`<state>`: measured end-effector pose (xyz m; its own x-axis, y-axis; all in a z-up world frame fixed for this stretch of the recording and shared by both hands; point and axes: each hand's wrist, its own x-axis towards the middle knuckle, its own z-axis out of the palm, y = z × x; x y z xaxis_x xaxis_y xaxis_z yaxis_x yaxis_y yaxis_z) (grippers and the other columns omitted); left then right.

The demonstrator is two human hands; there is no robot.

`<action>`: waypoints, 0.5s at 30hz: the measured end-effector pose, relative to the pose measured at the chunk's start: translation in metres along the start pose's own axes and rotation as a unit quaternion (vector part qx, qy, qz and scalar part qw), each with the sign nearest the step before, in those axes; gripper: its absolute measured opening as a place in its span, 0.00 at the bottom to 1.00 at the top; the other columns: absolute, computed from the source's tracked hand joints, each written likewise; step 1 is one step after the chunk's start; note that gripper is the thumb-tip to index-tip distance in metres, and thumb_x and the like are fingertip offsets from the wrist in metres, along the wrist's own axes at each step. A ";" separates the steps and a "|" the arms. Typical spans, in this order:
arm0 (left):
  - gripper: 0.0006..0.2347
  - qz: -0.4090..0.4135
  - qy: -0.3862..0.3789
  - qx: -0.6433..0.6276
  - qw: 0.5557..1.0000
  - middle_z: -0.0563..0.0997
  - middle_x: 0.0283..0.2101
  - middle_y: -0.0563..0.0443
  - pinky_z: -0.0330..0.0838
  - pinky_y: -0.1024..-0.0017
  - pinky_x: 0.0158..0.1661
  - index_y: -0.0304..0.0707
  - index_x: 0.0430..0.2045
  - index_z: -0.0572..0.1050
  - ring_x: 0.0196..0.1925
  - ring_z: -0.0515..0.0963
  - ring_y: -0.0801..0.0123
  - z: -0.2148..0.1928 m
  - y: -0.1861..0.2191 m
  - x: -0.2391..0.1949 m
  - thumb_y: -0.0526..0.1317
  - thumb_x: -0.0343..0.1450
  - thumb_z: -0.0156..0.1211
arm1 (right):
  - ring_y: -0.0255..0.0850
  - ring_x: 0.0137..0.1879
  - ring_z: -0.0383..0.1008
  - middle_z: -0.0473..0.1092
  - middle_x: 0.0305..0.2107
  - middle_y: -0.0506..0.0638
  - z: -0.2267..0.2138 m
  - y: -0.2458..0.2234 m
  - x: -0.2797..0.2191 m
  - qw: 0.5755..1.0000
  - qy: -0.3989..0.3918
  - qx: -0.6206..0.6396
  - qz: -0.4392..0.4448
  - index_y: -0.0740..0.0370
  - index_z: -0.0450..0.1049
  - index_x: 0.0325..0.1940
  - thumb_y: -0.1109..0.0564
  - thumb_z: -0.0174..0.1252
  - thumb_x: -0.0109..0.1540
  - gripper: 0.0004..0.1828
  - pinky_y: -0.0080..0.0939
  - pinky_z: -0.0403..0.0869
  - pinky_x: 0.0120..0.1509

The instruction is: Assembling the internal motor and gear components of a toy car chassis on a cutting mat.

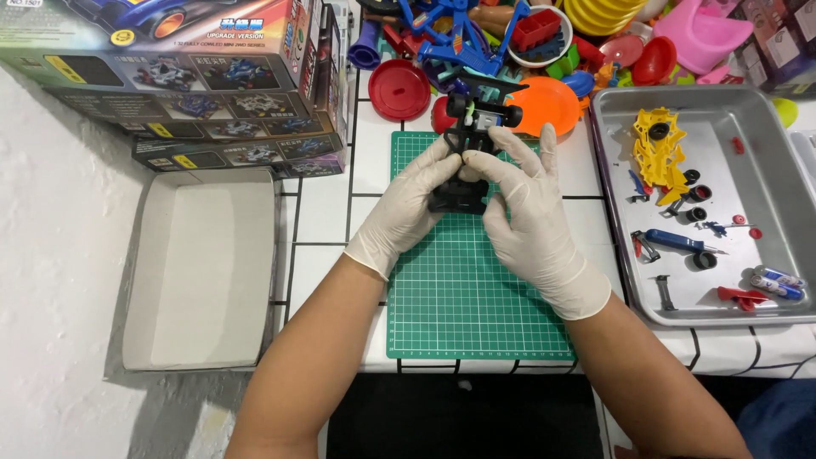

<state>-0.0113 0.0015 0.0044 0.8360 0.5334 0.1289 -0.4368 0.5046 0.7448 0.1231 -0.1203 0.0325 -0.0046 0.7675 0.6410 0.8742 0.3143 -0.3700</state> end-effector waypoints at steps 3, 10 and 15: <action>0.21 0.001 0.002 0.007 1.000 0.77 0.56 0.52 0.70 0.73 0.57 0.38 0.66 0.66 0.56 0.75 0.71 -0.003 -0.004 0.001 0.39 0.77 0.53 | 0.55 0.74 0.63 0.66 0.63 0.68 0.002 0.005 -0.002 1.000 0.011 -0.010 -0.008 0.61 0.67 0.66 0.77 0.46 0.58 0.33 0.72 0.36 0.84; 0.21 0.003 0.008 -0.001 1.000 0.75 0.61 0.45 0.71 0.67 0.61 0.36 0.66 0.65 0.61 0.75 0.64 0.001 0.000 0.001 0.38 0.76 0.53 | 0.58 0.75 0.62 0.76 0.47 0.54 0.000 0.001 -0.001 0.999 0.006 -0.006 -0.033 0.61 0.65 0.65 0.77 0.43 0.58 0.33 0.74 0.40 0.84; 0.20 -0.009 0.033 -0.020 0.999 0.75 0.59 0.44 0.72 0.69 0.58 0.35 0.66 0.65 0.59 0.76 0.64 0.004 0.003 0.002 0.37 0.76 0.51 | 0.60 0.75 0.64 0.77 0.47 0.53 0.006 0.007 -0.006 0.997 0.003 -0.026 -0.066 0.55 0.65 0.65 0.76 0.45 0.59 0.33 0.76 0.40 0.83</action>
<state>-0.0097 0.0010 0.0091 0.8212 0.5662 0.0714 -0.4358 0.5413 0.7191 0.1264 -0.1191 0.0224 -0.1182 0.7175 0.6864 0.8898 0.3834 -0.2475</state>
